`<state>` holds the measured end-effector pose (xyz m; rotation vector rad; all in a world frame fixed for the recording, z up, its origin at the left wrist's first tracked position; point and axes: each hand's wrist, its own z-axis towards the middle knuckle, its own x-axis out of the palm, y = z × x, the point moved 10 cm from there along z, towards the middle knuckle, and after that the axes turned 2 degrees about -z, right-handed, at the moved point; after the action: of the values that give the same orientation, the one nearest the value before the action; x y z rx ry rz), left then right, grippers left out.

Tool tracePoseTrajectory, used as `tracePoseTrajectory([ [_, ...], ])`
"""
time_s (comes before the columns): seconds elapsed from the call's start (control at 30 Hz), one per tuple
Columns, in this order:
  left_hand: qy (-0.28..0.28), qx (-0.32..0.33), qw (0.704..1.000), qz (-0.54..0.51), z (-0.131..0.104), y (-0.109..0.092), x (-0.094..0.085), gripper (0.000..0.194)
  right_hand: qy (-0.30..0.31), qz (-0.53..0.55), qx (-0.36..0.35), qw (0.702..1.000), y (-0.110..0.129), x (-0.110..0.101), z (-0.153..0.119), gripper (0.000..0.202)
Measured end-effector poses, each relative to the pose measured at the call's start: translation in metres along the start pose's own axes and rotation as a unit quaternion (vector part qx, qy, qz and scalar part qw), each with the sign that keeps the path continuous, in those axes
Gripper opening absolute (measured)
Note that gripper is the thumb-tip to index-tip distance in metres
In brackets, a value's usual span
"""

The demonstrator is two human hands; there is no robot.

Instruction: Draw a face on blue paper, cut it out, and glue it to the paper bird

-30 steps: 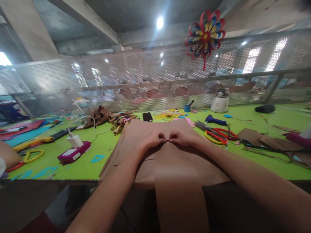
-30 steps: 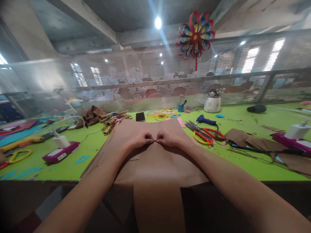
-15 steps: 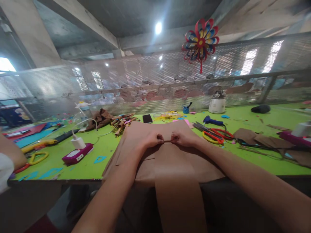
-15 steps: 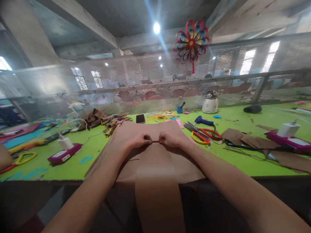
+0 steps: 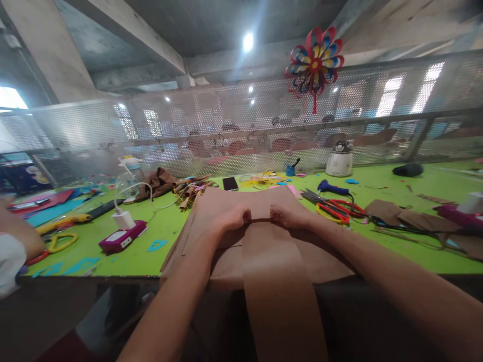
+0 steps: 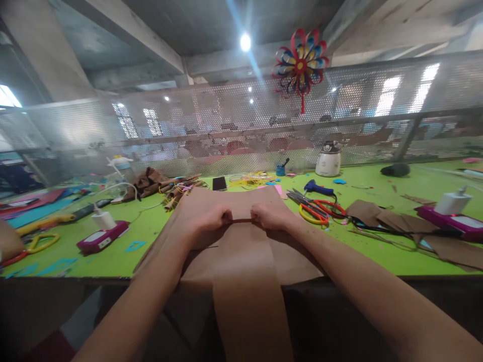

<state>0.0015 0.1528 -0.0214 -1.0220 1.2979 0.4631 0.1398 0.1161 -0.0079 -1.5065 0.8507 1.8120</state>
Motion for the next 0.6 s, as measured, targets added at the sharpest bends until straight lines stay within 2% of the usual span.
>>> tracePoseTrajectory([
  [0.17, -0.028, 0.010, 0.999, 0.017, -0.010, -0.007, -0.009, 0.006, -0.024, -0.031, -0.022, 0.999, 0.006, -0.007, -0.009, 0.020],
  [0.3, -0.041, 0.010, 0.999, 0.020, -0.014, -0.013, -0.014, 0.018, -0.044, -0.048, -0.038, 0.997, 0.015, -0.015, -0.013, 0.010],
  [0.47, -0.028, 0.002, 0.999, 0.032, -0.016, -0.016, -0.014, 0.004, -0.058, -0.071, -0.039, 0.995, 0.027, -0.021, -0.017, 0.013],
  [0.6, -0.010, -0.005, 0.999, 0.030, -0.018, -0.014, -0.012, 0.020, -0.067, -0.092, -0.040, 0.993, 0.037, -0.025, -0.023, 0.016],
])
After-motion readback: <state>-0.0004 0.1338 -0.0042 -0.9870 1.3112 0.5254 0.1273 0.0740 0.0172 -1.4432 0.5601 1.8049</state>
